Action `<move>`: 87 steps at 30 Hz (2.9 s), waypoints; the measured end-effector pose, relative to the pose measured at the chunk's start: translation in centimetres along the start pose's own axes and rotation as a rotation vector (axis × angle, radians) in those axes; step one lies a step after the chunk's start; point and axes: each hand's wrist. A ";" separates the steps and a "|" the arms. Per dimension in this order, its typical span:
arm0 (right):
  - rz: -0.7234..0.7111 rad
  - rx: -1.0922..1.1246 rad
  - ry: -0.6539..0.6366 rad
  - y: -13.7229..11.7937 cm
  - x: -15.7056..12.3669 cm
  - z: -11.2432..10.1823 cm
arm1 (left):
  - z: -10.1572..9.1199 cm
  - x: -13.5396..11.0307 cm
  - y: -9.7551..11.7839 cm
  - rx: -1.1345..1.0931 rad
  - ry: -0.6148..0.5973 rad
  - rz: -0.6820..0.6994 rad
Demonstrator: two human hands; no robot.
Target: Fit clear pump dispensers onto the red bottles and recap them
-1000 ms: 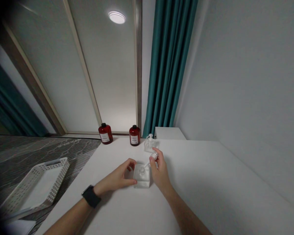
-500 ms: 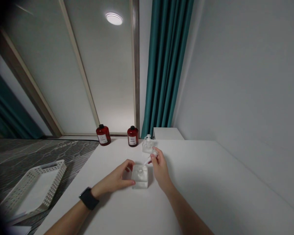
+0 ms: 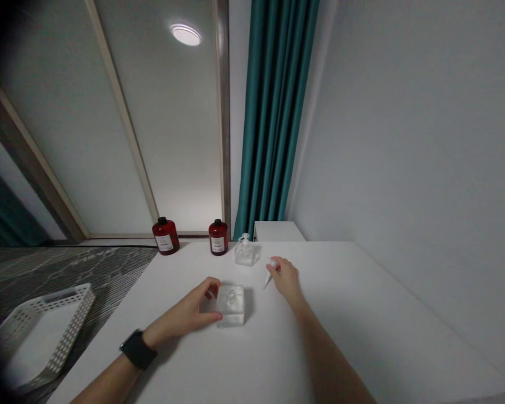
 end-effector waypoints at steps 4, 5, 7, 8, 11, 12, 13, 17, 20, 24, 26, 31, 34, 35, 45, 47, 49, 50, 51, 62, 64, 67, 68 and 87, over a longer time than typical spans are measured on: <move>0.018 -0.207 -0.008 0.7 0.4 0.4 | 0.0 -0.1 0.0 0.006 0.006 0.011; 0.021 -0.247 -0.013 0.7 0.4 0.5 | 0.0 -0.1 0.0 0.005 0.006 0.014; 0.025 -0.313 -0.027 0.6 0.4 0.6 | -0.1 -0.1 -0.1 0.005 0.003 0.013; 0.026 -0.338 -0.034 0.6 0.4 0.6 | -0.1 -0.1 0.0 0.004 0.000 0.010; 0.028 -0.386 -0.051 0.4 0.4 0.6 | -0.1 0.0 0.0 0.001 -0.005 0.002; 0.028 -0.395 -0.054 0.4 0.4 0.6 | 0.0 0.0 0.0 0.000 -0.005 0.000; 0.029 -0.402 -0.057 0.4 0.4 0.6 | 0.0 0.0 0.0 0.000 -0.006 -0.003; 0.033 -0.410 -0.055 0.3 0.4 0.6 | 0.0 0.0 0.0 -0.001 -0.007 0.000; 0.030 -0.406 -0.054 0.4 0.4 0.5 | 0.0 0.0 0.1 0.000 -0.004 0.001; -0.005 -0.395 -0.073 0.1 0.4 0.2 | 0.0 0.0 0.1 0.004 -0.002 -0.003; -0.049 -0.382 -0.110 -0.2 0.2 0.0 | -0.1 0.0 0.0 0.003 0.000 -0.001; -0.182 -0.346 -0.267 -1.5 -1.4 -0.7 | 0.0 0.0 -0.1 0.001 0.001 0.004; -0.213 -0.351 -0.331 -1.8 -2.0 -0.9 | 0.1 0.0 -0.3 -0.001 0.001 0.016; -0.214 -0.358 -0.341 -1.8 -2.0 -1.0 | 0.1 0.0 -0.4 0.000 0.003 0.017; -0.188 -0.378 -0.301 -0.6 -0.7 -0.5 | -0.1 0.0 -0.1 0.002 -0.003 0.006; -0.188 -0.356 -0.285 -0.6 -0.7 -0.5 | -0.1 -0.1 -0.1 0.000 -0.002 0.012; -0.190 -0.323 -0.263 -0.8 -0.8 -0.6 | -0.1 0.0 -0.1 -0.003 -0.004 0.020; -0.192 -0.300 -0.249 -1.1 -0.8 -0.7 | 0.0 0.0 -0.2 -0.004 -0.005 0.024; -0.197 -0.272 -0.237 -1.5 -0.9 -0.8 | 0.0 0.0 -0.2 -0.003 -0.005 0.027; -0.195 0.347 -0.653 -7.9 -4.2 -2.1 | 0.1 0.0 -0.5 0.000 0.004 0.045; -0.145 0.336 -0.723 -8.2 -4.4 -2.4 | 0.1 0.0 -0.7 0.001 0.006 0.054; -0.094 0.346 -0.775 -8.6 -4.7 -2.6 | 0.0 0.0 -0.6 0.003 0.004 0.054; -0.082 0.350 -0.780 -8.8 -4.7 -2.6 | 0.0 0.0 -0.5 0.001 0.003 0.054; -0.048 0.477 -0.432 -4.9 -4.0 1.5 | 0.4 -0.1 -0.7 0.070 0.110 0.050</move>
Point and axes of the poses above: each hand's wrist, its own x-axis towards the middle knuckle, its own z-axis out of the palm, y = z × x, and after that the axes turned 8 degrees about y, right-handed
